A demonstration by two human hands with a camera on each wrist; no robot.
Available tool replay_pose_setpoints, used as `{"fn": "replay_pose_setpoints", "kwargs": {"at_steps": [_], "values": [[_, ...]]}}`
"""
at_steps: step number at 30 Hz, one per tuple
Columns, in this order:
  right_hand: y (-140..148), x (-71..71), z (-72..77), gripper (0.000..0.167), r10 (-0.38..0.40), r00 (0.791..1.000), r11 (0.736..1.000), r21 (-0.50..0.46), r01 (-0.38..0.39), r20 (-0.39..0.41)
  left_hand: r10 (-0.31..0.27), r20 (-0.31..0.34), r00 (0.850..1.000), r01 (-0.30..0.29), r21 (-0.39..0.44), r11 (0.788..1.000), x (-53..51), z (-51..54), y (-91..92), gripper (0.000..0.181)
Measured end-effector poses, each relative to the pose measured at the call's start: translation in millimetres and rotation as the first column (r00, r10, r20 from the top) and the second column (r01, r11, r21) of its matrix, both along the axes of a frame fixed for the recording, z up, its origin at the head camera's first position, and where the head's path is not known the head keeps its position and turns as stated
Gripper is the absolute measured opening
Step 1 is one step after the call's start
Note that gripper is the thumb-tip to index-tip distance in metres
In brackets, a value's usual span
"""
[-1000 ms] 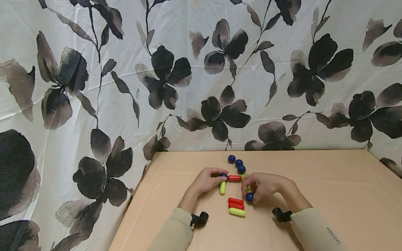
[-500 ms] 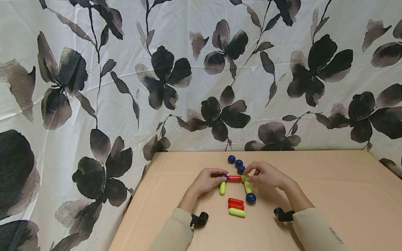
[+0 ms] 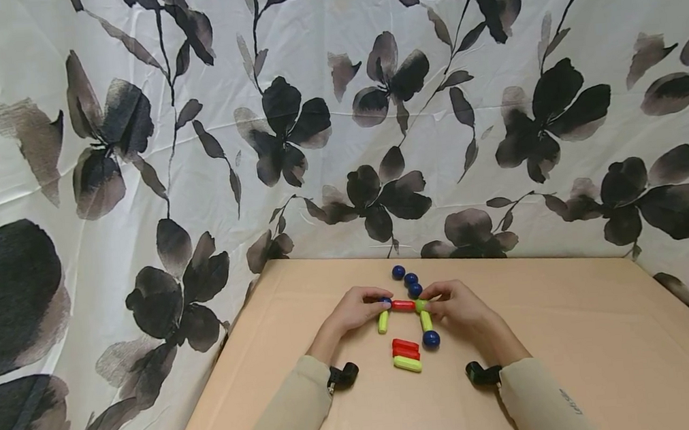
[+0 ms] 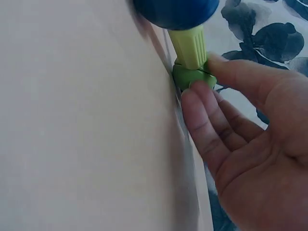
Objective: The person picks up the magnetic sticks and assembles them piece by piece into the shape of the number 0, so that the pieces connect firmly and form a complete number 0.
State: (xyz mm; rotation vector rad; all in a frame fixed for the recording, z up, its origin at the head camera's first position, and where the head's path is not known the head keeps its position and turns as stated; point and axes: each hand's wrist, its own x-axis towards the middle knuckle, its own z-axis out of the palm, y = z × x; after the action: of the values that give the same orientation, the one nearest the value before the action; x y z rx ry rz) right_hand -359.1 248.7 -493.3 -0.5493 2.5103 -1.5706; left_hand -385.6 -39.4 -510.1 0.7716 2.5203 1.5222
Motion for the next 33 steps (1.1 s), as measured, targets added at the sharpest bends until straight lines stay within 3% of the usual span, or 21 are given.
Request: {"fn": "replay_pose_setpoints", "kwargs": {"at_steps": [9,16,26,33], "values": [[1,0.9,-3.0,0.022,-0.048,0.998,0.999,-0.023,0.047,-0.043,-0.015,-0.027,1.0,0.014,-0.021,1.0,1.0,4.3,3.1,0.026],[5,-1.6,-7.8,0.023,-0.073,0.997,0.996,-0.058,0.073,0.0,-0.004,-0.033,0.999,0.003,-0.028,1.0,0.9,8.6,9.7,0.03],[6,-2.2,-11.6,0.027,-0.087,0.996,0.993,-0.083,0.088,0.019,0.041,-0.107,0.993,-0.053,-0.111,0.992,-5.9,23.4,45.1,0.031],[9,-2.1,-13.6,0.029,-0.076,0.997,0.991,-0.11,0.076,0.005,0.026,-0.178,0.984,-0.06,-0.189,0.98,-7.1,27.6,65.9,0.033]]}}
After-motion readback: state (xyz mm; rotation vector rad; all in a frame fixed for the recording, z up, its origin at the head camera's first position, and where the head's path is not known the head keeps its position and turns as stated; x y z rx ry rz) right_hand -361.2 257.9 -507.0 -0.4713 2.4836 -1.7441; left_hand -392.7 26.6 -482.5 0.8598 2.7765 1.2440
